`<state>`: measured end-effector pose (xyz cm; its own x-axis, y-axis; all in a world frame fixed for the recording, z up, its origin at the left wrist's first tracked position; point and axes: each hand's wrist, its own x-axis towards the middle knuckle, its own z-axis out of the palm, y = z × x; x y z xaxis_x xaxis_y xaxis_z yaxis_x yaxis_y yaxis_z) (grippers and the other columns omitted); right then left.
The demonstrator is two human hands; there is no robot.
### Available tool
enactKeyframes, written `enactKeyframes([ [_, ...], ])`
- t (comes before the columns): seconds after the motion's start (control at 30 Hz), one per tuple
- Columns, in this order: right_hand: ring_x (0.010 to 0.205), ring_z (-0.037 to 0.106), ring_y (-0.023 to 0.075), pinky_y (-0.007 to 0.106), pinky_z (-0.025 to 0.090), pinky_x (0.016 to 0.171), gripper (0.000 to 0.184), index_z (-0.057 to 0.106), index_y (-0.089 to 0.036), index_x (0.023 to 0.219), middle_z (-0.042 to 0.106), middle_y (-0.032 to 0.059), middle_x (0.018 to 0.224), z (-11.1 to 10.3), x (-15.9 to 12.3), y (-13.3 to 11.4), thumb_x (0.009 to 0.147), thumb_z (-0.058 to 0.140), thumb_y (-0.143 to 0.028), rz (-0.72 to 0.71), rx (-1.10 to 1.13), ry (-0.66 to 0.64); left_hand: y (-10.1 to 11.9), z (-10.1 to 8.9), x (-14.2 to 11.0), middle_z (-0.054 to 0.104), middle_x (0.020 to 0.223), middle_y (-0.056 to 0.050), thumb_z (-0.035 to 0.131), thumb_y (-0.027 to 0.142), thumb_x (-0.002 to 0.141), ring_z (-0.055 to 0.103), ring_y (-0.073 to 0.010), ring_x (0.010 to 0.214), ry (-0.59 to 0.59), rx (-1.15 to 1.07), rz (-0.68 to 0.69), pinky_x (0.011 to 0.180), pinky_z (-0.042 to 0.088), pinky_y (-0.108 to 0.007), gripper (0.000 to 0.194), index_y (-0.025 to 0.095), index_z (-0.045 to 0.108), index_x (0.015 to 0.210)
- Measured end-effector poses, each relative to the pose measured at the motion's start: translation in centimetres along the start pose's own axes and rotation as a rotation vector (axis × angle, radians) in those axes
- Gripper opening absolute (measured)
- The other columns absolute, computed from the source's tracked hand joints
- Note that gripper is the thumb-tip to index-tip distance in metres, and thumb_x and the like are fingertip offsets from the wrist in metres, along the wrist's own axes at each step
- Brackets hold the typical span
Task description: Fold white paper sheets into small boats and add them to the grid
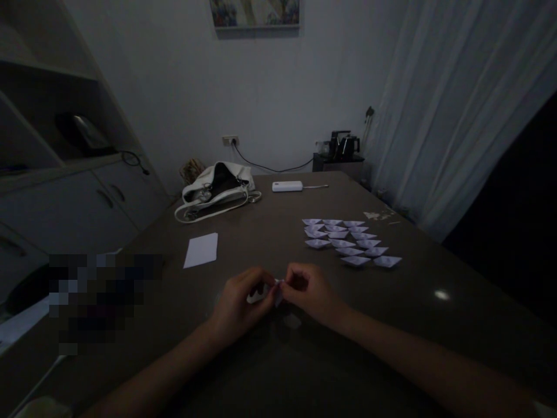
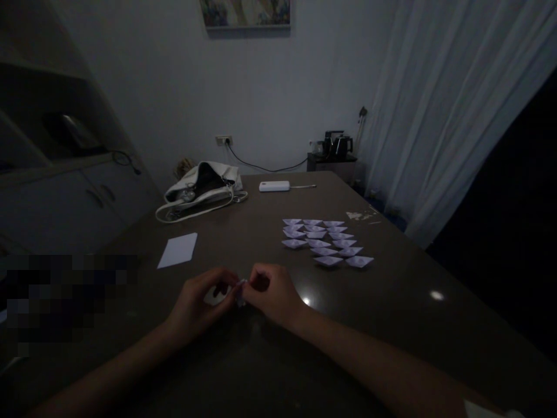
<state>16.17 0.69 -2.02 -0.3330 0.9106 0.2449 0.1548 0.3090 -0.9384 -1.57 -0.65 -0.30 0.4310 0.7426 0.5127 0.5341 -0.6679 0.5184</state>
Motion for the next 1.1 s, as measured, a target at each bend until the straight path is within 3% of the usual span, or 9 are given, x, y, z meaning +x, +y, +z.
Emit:
enactKeyframes([
  [0.2, 0.052, 0.041, 0.0080, 0.020, 0.031, 0.048, 0.019, 0.044, -0.017, 0.057, 0.044, -0.0054, 0.054, 0.17, -0.15, -0.60, 0.069, 0.059, -0.016, -0.037, -0.110, 0.056, 0.05, 0.16, -0.15, 0.062, 0.084, -0.003, 0.056, 0.013, 0.083, 0.056, -0.0115, 0.069, -0.013, -0.014, 0.058, 0.059, 0.044, -0.021, 0.004, 0.017, 0.056, 0.083],
  [0.33, 0.055, 0.049, 0.0093, 0.020, 0.037, 0.051, 0.003, 0.056, -0.017, 0.071, 0.053, -0.0036, 0.060, 0.20, -0.05, -0.28, 0.071, 0.059, -0.016, -0.031, -0.069, 0.022, 0.10, 0.18, -0.27, 0.058, 0.091, -0.004, 0.054, 0.010, 0.084, 0.053, -0.0102, 0.069, -0.012, 0.014, 0.120, 0.060, 0.044, -0.020, 0.007, 0.017, 0.054, 0.084],
  [0.4, 0.058, 0.052, 0.0105, 0.021, 0.039, 0.054, 0.006, 0.062, -0.017, 0.078, 0.058, -0.0017, 0.064, 0.14, -0.01, -0.12, 0.074, 0.058, -0.017, -0.038, -0.057, -0.007, 0.17, 0.11, -0.30, 0.057, 0.093, -0.005, 0.053, 0.010, 0.084, 0.053, -0.0110, 0.072, -0.024, 0.016, 0.120, 0.061, 0.044, -0.021, 0.007, 0.017, 0.054, 0.085],
  [0.5, 0.060, 0.054, 0.0116, 0.022, 0.040, 0.056, 0.008, 0.065, -0.017, 0.075, 0.061, -0.0001, 0.065, -0.07, 0.00, -0.20, 0.077, 0.058, -0.019, -0.050, -0.067, -0.012, 0.22, -0.04, -0.20, 0.056, 0.094, -0.006, 0.053, 0.014, 0.086, 0.054, -0.0136, 0.078, -0.010, -0.014, 0.083, 0.065, 0.045, -0.024, 0.004, 0.017, 0.056, 0.088],
  [0.77, 0.069, 0.061, 0.0134, 0.024, 0.047, 0.062, 0.010, 0.068, -0.018, 0.084, 0.067, 0.0022, 0.076, -0.52, 0.25, -0.44, 0.081, 0.059, -0.024, -0.045, 0.062, -0.042, -0.44, -0.33, 0.36, 0.055, 0.079, -0.002, 0.052, 0.026, 0.090, 0.052, -0.0128, 0.067, -0.023, -0.147, -0.132, 0.059, 0.042, -0.024, 0.011, 0.016, 0.057, 0.087],
  [1.1, 0.063, 0.057, 0.0116, 0.024, 0.047, 0.059, 0.004, 0.063, -0.018, 0.078, 0.063, 0.0004, 0.072, -0.52, 0.44, -0.14, 0.075, 0.063, -0.021, -0.018, 0.067, -0.004, -0.35, -0.23, 0.35, 0.056, 0.090, -0.005, 0.053, 0.021, 0.089, 0.051, -0.0114, 0.068, -0.056, -0.165, -0.085, 0.059, 0.042, -0.023, 0.013, 0.015, 0.062, 0.083],
])
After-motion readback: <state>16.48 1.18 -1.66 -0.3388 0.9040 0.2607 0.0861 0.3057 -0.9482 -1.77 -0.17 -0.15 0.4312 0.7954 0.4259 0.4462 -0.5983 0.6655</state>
